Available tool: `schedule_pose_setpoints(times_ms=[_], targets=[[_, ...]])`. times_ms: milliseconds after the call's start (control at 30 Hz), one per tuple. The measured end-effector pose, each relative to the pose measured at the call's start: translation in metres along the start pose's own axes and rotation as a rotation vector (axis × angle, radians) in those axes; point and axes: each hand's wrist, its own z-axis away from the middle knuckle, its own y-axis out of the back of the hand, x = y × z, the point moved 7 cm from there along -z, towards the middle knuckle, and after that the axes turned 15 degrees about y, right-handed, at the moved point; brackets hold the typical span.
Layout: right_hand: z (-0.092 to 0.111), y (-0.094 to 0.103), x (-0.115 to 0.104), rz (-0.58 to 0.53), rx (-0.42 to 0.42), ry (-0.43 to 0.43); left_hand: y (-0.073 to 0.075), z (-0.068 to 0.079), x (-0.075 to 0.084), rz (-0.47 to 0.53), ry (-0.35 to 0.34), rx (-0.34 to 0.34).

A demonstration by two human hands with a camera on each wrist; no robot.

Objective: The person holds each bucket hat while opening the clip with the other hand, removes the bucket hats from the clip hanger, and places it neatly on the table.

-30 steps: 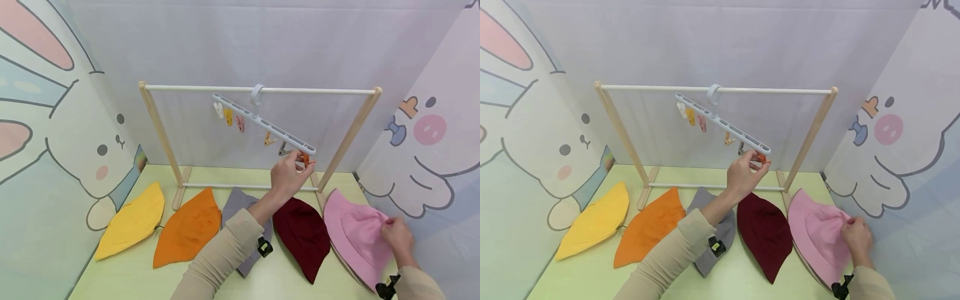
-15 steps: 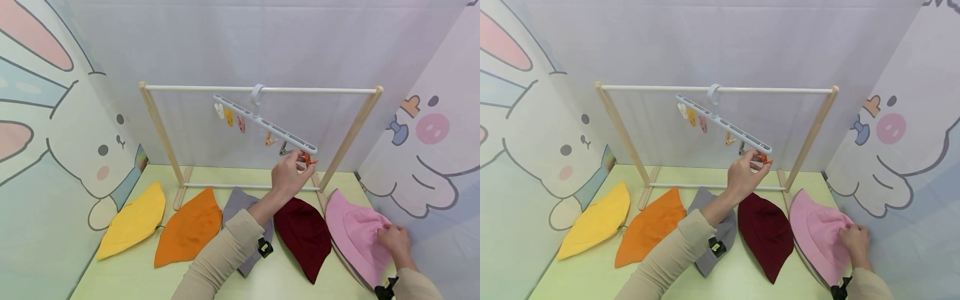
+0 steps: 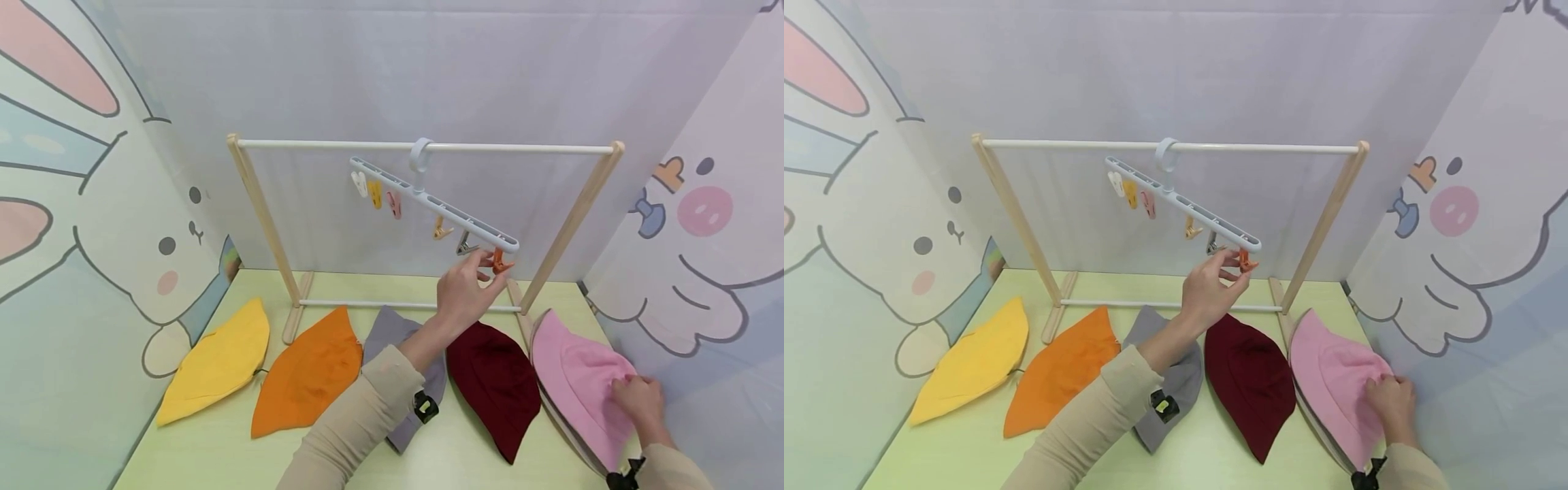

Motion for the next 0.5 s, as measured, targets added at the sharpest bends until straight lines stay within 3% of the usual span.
schedule_pose_setpoints(times_ms=[333, 500], targets=[[-0.001, -0.007, 0.002, 0.082, -0.072, 0.034, 0.001, 0.002, -0.023, -0.066, 0.028, -0.053], [-0.002, -0.006, -0.001, 0.037, -0.005, 0.004, 0.005, 0.005, -0.035, -0.154, 0.010, -0.043]])
